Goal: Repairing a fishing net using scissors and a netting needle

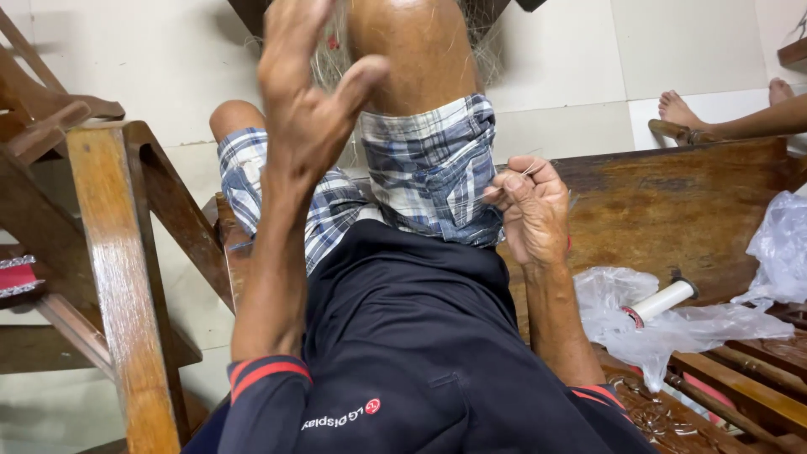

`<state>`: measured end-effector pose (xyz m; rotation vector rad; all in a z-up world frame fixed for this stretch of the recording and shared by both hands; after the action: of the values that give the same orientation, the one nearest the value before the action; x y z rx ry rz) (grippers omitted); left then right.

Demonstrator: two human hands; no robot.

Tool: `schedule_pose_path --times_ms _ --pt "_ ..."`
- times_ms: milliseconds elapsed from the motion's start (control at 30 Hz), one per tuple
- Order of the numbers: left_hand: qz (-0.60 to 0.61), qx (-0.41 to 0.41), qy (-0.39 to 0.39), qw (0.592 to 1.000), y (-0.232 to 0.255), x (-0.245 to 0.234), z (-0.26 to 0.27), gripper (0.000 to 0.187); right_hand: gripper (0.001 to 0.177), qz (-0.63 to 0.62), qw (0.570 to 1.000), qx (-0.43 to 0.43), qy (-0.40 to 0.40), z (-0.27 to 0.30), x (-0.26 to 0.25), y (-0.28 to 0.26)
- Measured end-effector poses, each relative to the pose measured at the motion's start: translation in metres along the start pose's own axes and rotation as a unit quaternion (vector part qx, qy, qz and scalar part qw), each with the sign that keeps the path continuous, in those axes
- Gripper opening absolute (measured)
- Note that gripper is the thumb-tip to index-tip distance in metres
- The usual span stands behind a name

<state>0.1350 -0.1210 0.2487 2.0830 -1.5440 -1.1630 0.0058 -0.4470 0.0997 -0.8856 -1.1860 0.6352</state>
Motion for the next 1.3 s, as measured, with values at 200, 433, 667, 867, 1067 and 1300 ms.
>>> schedule_pose_path --times_ms 200,433,667,867,1067,1300 --pt "0.137 -0.111 0.218 0.960 -0.048 0.022 0.142 0.041 0.038 0.040 0.999 -0.003 0.006 -0.024 -0.038 0.004" --pt "0.204 -0.275 0.236 0.910 -0.116 0.044 0.200 0.029 0.026 0.321 0.947 0.017 0.012 -0.072 -0.178 -0.053" --pt "0.254 -0.362 0.281 0.852 -0.149 0.003 0.230 0.025 0.007 0.643 0.723 0.144 0.209 -0.043 -0.322 0.018" --pt "0.285 -0.436 0.239 0.820 -0.166 0.004 0.260 0.023 0.037 0.707 0.673 0.216 0.013 -0.006 -0.226 0.074" --pt "0.289 -0.496 0.151 0.805 -0.149 0.034 0.253 0.018 0.031 0.755 0.633 0.162 0.047 -0.007 -0.237 0.088" --pt "0.342 -0.481 0.077 0.804 -0.141 0.076 0.260 0.041 0.035 0.781 0.594 0.193 -0.011 -0.008 -0.250 0.093"
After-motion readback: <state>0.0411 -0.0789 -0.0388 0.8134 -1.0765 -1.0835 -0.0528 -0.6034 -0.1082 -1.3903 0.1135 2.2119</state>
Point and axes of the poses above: each hand's wrist, its own z-axis away from the middle knuckle, its own x-axis out of the palm, y = z × x, the point moved 5 cm from there along -z, towards the middle knuckle, and after that the axes turned 1 degree about y, right-handed, at the moved point
